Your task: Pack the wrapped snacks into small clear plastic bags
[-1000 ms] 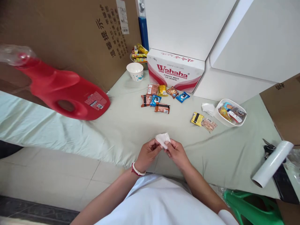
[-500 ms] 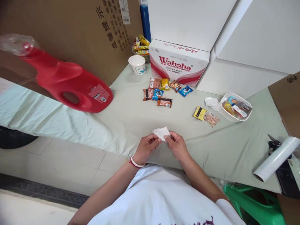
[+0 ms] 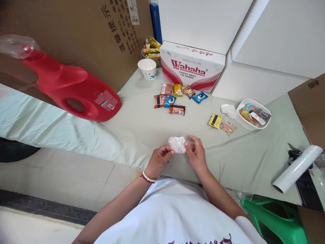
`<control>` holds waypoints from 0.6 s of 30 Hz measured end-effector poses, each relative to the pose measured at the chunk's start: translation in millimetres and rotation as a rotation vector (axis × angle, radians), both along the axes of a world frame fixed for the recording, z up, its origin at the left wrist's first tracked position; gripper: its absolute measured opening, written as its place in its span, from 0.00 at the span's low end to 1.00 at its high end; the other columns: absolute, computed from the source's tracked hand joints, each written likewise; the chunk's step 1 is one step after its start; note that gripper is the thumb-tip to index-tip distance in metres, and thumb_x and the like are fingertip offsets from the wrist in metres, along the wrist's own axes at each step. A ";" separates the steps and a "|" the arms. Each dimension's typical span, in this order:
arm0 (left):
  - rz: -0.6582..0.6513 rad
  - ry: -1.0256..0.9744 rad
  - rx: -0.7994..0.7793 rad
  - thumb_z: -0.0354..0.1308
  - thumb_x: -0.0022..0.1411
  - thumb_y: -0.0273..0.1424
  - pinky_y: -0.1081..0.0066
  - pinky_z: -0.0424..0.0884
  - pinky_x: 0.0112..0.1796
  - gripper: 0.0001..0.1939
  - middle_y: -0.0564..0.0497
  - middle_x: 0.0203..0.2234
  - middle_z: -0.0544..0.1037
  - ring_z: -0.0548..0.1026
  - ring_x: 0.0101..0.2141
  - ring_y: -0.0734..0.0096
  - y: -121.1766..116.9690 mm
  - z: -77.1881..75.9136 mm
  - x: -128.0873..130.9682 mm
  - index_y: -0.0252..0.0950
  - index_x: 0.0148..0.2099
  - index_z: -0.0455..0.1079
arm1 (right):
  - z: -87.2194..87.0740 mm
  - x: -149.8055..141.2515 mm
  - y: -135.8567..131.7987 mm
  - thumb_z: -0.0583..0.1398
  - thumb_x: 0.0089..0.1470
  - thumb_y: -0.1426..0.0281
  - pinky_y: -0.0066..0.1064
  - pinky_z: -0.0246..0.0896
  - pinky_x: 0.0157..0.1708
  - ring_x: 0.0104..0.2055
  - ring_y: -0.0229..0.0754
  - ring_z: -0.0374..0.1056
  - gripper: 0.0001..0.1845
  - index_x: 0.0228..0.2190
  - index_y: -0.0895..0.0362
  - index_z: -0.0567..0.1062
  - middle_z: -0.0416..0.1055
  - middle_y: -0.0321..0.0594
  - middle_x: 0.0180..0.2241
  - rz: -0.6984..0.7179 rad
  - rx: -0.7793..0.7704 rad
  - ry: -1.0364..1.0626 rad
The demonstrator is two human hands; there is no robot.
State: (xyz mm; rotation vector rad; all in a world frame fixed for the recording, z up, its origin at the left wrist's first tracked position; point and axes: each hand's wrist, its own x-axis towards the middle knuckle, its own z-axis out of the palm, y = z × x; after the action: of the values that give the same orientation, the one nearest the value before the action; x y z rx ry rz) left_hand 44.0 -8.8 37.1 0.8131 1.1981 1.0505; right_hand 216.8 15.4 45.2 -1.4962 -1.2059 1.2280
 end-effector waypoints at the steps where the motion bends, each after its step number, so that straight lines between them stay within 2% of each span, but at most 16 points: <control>1: -0.002 0.031 0.026 0.66 0.55 0.41 0.74 0.59 0.28 0.15 0.56 0.22 0.68 0.62 0.25 0.77 -0.1 0.3 -0.3 0.35 0.30 0.70 | 4.0 1.8 -0.5 0.65 0.55 0.52 0.31 0.54 0.25 0.27 0.38 0.58 0.22 0.47 0.49 0.73 0.70 0.38 0.37 -0.014 0.063 -0.052; 3: -0.027 0.079 0.069 0.66 0.55 0.40 0.73 0.61 0.31 0.14 0.55 0.23 0.69 0.63 0.27 0.76 -0.4 0.9 -0.2 0.36 0.29 0.70 | 11.5 2.3 -0.9 0.67 0.53 0.54 0.32 0.55 0.27 0.29 0.39 0.59 0.19 0.44 0.49 0.75 0.72 0.39 0.39 0.090 0.096 -0.069; 5: -0.053 0.093 0.098 0.65 0.55 0.39 0.73 0.61 0.31 0.13 0.55 0.23 0.68 0.63 0.27 0.75 -0.5 0.7 0.4 0.36 0.29 0.69 | 15.1 -0.7 0.2 0.68 0.50 0.54 0.32 0.55 0.27 0.28 0.39 0.59 0.17 0.38 0.50 0.78 0.72 0.38 0.34 0.279 0.010 0.021; 6: -0.050 0.093 0.106 0.65 0.55 0.39 0.73 0.60 0.31 0.13 0.56 0.23 0.68 0.63 0.27 0.75 -0.6 0.1 0.5 0.36 0.29 0.69 | 14.8 -2.5 1.5 0.69 0.49 0.54 0.32 0.54 0.27 0.27 0.39 0.59 0.16 0.35 0.50 0.78 0.71 0.36 0.30 0.327 -0.043 0.073; 7: -0.034 0.091 0.107 0.65 0.54 0.38 0.73 0.60 0.30 0.12 0.56 0.23 0.67 0.63 0.26 0.76 -0.7 -0.9 0.2 0.36 0.29 0.69 | 13.2 -3.8 3.3 0.69 0.49 0.53 0.31 0.53 0.27 0.26 0.38 0.58 0.16 0.32 0.51 0.78 0.69 0.35 0.27 0.319 -0.082 0.121; 9: 0.025 0.070 0.087 0.64 0.54 0.37 0.73 0.59 0.29 0.11 0.57 0.22 0.66 0.61 0.26 0.76 -0.9 -4.0 -2.2 0.37 0.28 0.68 | 8.0 -3.3 8.0 0.68 0.49 0.53 0.30 0.49 0.25 0.23 0.36 0.54 0.16 0.30 0.52 0.78 0.64 0.32 0.22 0.191 -0.112 0.199; 11: 0.080 0.018 0.031 0.62 0.53 0.36 0.74 0.57 0.27 0.09 0.58 0.20 0.64 0.59 0.24 0.77 -0.9 -7.5 -7.4 0.37 0.28 0.68 | 3.4 1.5 12.7 0.70 0.48 0.54 0.29 0.46 0.23 0.22 0.34 0.50 0.16 0.30 0.52 0.78 0.62 0.30 0.22 0.063 -0.117 0.265; 13: 0.108 -0.045 -0.024 0.62 0.52 0.36 0.74 0.55 0.26 0.08 0.59 0.19 0.63 0.58 0.23 0.78 -0.2 -9.5 -14.6 0.37 0.28 0.68 | 2.1 9.1 16.1 0.71 0.46 0.56 0.28 0.45 0.22 0.22 0.33 0.50 0.16 0.30 0.53 0.78 0.61 0.30 0.22 0.013 -0.126 0.320; 15: 0.113 -0.079 -0.028 0.61 0.51 0.33 0.74 0.56 0.27 0.07 0.57 0.20 0.65 0.60 0.24 0.77 2.2 -8.4 -22.5 0.37 0.27 0.68 | 3.8 17.5 17.4 0.72 0.46 0.56 0.27 0.44 0.21 0.22 0.32 0.49 0.16 0.29 0.54 0.78 0.60 0.30 0.22 0.034 -0.166 0.354; 18: 0.109 -0.148 -0.008 0.62 0.48 0.31 0.74 0.63 0.32 0.07 0.52 0.29 0.73 0.67 0.30 0.75 10.1 -1.4 -32.7 0.36 0.25 0.67 | 7.1 27.9 15.9 0.73 0.45 0.55 0.27 0.40 0.20 0.20 0.31 0.46 0.18 0.26 0.55 0.75 0.56 0.28 0.19 0.203 -0.306 0.385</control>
State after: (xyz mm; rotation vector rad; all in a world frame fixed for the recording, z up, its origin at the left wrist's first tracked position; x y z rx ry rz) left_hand 11.3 1.3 35.7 0.6579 1.1290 1.1737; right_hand 244.8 31.3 52.3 -1.2848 -0.9564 1.8093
